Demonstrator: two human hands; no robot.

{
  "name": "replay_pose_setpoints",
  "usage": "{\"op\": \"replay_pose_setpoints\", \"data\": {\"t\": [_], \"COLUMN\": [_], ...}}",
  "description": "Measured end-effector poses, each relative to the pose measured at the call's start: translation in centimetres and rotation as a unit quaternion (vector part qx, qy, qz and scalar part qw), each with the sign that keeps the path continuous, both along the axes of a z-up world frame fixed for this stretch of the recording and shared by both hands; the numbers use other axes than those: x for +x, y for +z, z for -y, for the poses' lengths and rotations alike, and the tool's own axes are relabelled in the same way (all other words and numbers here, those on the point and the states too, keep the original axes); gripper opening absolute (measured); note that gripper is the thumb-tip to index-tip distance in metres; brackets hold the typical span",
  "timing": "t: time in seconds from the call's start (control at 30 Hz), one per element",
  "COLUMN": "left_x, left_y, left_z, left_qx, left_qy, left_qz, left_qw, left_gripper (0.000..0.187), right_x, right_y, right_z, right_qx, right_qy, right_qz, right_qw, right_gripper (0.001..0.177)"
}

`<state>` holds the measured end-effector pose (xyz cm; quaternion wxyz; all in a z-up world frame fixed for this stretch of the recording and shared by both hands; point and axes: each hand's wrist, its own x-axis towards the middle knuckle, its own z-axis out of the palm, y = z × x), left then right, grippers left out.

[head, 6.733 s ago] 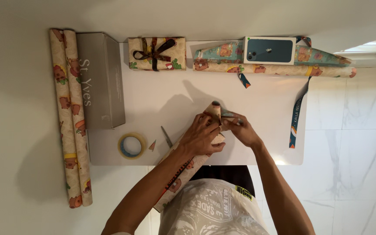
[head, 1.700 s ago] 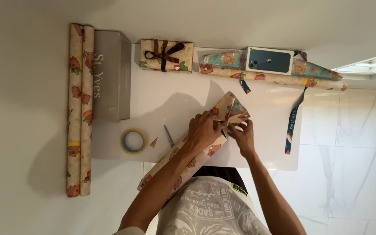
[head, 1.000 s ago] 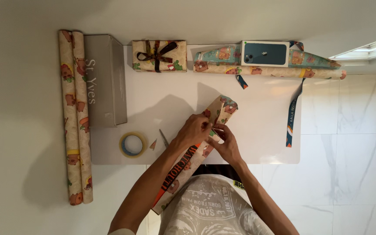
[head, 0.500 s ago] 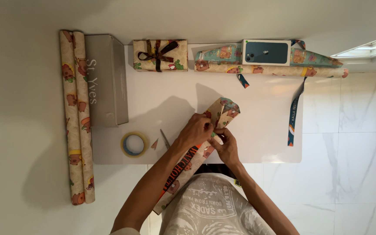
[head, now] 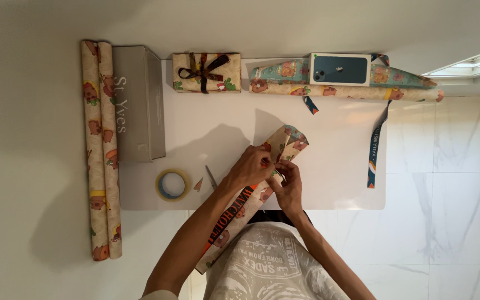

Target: The person wraps a rectangular box with patterned wrapping paper on a white table. They fold the paper around the box, secure it with clear tape, and trim excess paper with scissors. The wrapped gift is set aside, and the person begins wrapping a second box.

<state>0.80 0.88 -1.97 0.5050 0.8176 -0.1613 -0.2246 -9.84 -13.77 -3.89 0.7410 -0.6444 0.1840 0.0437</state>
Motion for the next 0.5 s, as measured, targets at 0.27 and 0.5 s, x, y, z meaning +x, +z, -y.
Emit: {"op": "replay_pose_setpoints", "data": {"t": [0.27,0.5], "left_x": [0.4,0.2], "left_y": [1.5,1.0], "left_z": [0.1,0.3], "left_qx": [0.009,0.037], "left_qy": [0.014,0.019], "left_qz": [-0.048,-0.077], "left_qw": [0.999,0.996], "left_gripper": [0.021,0.019], "right_x": [-0.2,0.0], "right_y": [-0.2,0.7], "right_z": [0.3,0.5], "right_qx": [0.0,-0.018], "right_qy": [0.042,0.054], "right_qz": [-0.071,-0.092], "right_qw": [0.997,0.994], "right_gripper": [0.048,0.039]}}
